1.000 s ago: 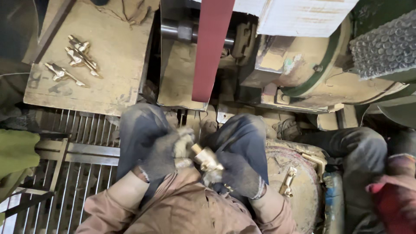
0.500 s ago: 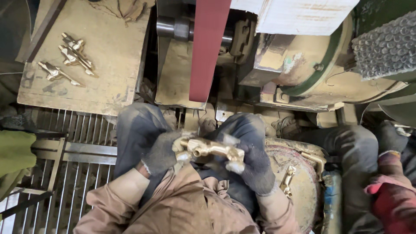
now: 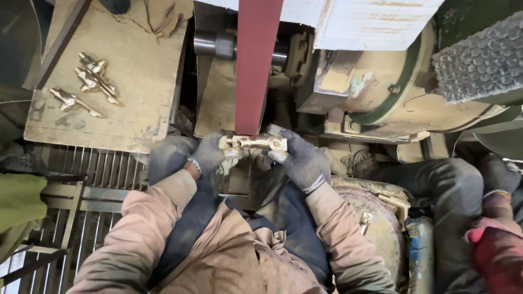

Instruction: The person sits at a belt sander and repeatedly presses small brass-colored metal parts against the moving belt to smooth or polish their surfaces. They handle the parts one at a time, rotating them to contact different edges, then place finished pieces on a nearby cardboard surface.

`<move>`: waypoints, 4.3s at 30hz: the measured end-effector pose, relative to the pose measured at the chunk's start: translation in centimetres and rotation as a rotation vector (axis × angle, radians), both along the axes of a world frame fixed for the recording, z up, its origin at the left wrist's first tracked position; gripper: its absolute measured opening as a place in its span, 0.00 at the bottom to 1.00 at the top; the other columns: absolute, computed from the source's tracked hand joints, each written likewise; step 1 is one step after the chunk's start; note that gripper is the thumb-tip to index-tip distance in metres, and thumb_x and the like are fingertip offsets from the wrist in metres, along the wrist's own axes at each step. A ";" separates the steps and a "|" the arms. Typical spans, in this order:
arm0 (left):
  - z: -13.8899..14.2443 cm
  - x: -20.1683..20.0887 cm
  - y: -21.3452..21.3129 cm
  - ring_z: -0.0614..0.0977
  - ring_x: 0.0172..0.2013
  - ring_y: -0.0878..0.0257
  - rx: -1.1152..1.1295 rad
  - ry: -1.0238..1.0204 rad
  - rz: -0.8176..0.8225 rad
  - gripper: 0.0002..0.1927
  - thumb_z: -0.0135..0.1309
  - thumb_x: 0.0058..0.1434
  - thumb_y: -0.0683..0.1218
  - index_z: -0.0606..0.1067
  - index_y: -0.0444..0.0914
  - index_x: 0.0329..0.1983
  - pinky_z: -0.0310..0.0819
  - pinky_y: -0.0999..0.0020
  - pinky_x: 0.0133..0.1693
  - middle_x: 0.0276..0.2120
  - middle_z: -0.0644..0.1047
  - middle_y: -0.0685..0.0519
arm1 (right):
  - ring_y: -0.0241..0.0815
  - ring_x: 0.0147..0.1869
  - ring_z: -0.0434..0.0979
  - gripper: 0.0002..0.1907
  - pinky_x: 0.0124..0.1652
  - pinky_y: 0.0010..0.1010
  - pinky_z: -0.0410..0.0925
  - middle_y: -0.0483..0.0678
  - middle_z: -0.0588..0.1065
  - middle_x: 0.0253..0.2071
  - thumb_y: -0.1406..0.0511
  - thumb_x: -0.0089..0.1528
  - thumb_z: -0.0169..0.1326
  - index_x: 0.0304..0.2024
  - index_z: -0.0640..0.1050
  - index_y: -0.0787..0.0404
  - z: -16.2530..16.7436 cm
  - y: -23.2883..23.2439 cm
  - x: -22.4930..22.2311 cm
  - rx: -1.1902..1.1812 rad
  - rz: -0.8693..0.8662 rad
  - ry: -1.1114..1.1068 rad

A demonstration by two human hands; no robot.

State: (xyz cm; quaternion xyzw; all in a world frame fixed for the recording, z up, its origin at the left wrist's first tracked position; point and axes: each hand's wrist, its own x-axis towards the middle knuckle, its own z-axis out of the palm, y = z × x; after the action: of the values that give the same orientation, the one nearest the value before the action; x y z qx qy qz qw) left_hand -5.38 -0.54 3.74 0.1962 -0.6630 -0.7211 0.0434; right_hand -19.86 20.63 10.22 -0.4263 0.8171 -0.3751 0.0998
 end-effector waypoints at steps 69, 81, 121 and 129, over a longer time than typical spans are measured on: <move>0.2 -1.1 0.2 0.79 0.22 0.58 0.555 -0.107 0.024 0.10 0.53 0.69 0.43 0.78 0.30 0.42 0.72 0.64 0.21 0.28 0.79 0.46 | 0.43 0.20 0.74 0.13 0.21 0.31 0.68 0.53 0.78 0.24 0.63 0.64 0.57 0.37 0.81 0.71 -0.5 -10.8 -3.3 -0.016 -0.441 -1.203; 2.4 5.1 -0.1 0.81 0.37 0.67 0.111 0.022 -0.038 0.19 0.65 0.54 0.39 0.78 0.32 0.49 0.78 0.71 0.40 0.38 0.82 0.50 | 0.38 0.43 0.82 0.23 0.39 0.29 0.77 0.49 0.79 0.45 0.62 0.57 0.59 0.52 0.75 0.67 2.6 -1.4 2.6 -0.328 -0.213 -1.237; 2.8 -0.1 -3.6 0.84 0.37 0.63 0.293 0.159 0.346 0.15 0.60 0.58 0.33 0.77 0.30 0.49 0.81 0.69 0.40 0.39 0.83 0.49 | 0.40 0.32 0.81 0.09 0.32 0.31 0.77 0.51 0.80 0.34 0.66 0.66 0.52 0.44 0.76 0.68 -2.4 -5.7 1.5 -0.305 -0.144 -1.154; 2.6 -1.0 -2.4 0.81 0.24 0.61 0.348 0.053 0.404 0.07 0.58 0.61 0.35 0.79 0.29 0.42 0.76 0.67 0.25 0.29 0.81 0.47 | 0.43 0.28 0.79 0.15 0.28 0.39 0.79 0.51 0.76 0.29 0.61 0.67 0.56 0.42 0.76 0.70 -2.9 -7.0 0.3 -0.223 -0.280 -1.279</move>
State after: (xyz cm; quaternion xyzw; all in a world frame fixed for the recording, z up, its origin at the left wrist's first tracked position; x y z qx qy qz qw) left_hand -6.38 -2.98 6.37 0.3101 -0.4751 -0.8059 0.1692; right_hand -19.51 13.58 7.34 -0.0170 0.6007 -0.6461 0.4707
